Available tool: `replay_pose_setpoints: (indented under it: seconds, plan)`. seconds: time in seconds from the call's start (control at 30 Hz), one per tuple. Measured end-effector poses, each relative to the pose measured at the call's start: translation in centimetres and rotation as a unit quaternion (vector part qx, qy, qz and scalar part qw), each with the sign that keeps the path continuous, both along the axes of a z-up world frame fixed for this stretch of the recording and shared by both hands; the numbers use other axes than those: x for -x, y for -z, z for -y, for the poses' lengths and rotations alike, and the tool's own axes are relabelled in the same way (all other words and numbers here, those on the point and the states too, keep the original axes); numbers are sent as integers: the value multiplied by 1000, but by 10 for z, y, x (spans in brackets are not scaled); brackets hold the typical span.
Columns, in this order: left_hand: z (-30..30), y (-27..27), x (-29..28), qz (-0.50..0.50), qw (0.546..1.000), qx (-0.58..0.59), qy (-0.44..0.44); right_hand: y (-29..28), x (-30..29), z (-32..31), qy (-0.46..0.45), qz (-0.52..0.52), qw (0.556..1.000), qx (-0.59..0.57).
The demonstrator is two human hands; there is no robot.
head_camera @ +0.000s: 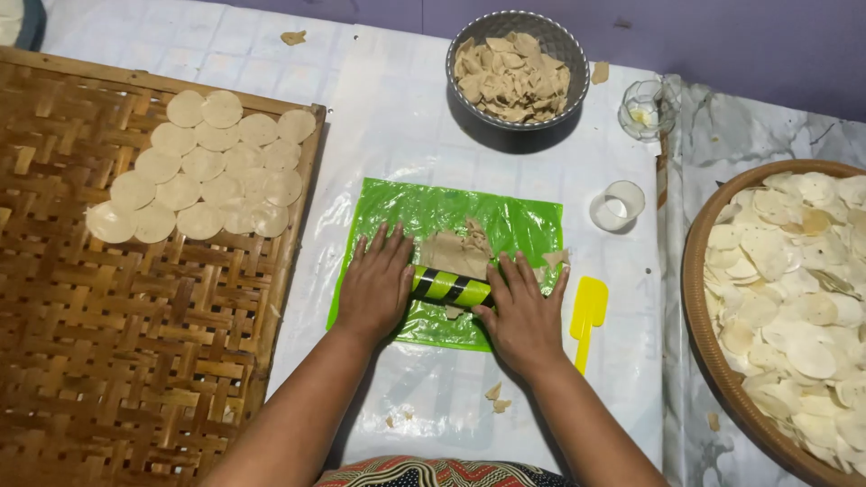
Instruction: Rolling out dough and placing circular cutouts on a bamboo drying tray.
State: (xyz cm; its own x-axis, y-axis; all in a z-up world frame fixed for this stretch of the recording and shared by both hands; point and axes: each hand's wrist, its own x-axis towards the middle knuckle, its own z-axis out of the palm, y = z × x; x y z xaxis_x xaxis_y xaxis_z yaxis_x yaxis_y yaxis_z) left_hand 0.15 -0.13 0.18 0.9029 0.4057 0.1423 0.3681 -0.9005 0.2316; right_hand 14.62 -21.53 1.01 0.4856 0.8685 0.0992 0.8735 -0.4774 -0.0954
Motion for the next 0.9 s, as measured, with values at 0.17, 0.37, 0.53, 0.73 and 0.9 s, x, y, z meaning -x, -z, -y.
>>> replay_pose_setpoints:
  seconds: [0.17,0.37,0.53,0.73,0.9]
  plan:
    - [-13,-11,-19,-97,993,63,-31,-8,-14,-30,79,-52,994,56]
    - [-53,-8,-69,-133,988,75,-24,-11,-68,-77,109,-105,982,111]
    - [-73,-23,-98,-181,973,124,-75,-10,-93,-101,130,-114,982,78]
    - [-38,-20,-54,-100,990,78,-58,-15,-48,-72,135,-85,983,91]
    - [1,-8,6,-77,993,80,-42,2,4,-28,115,-94,987,62]
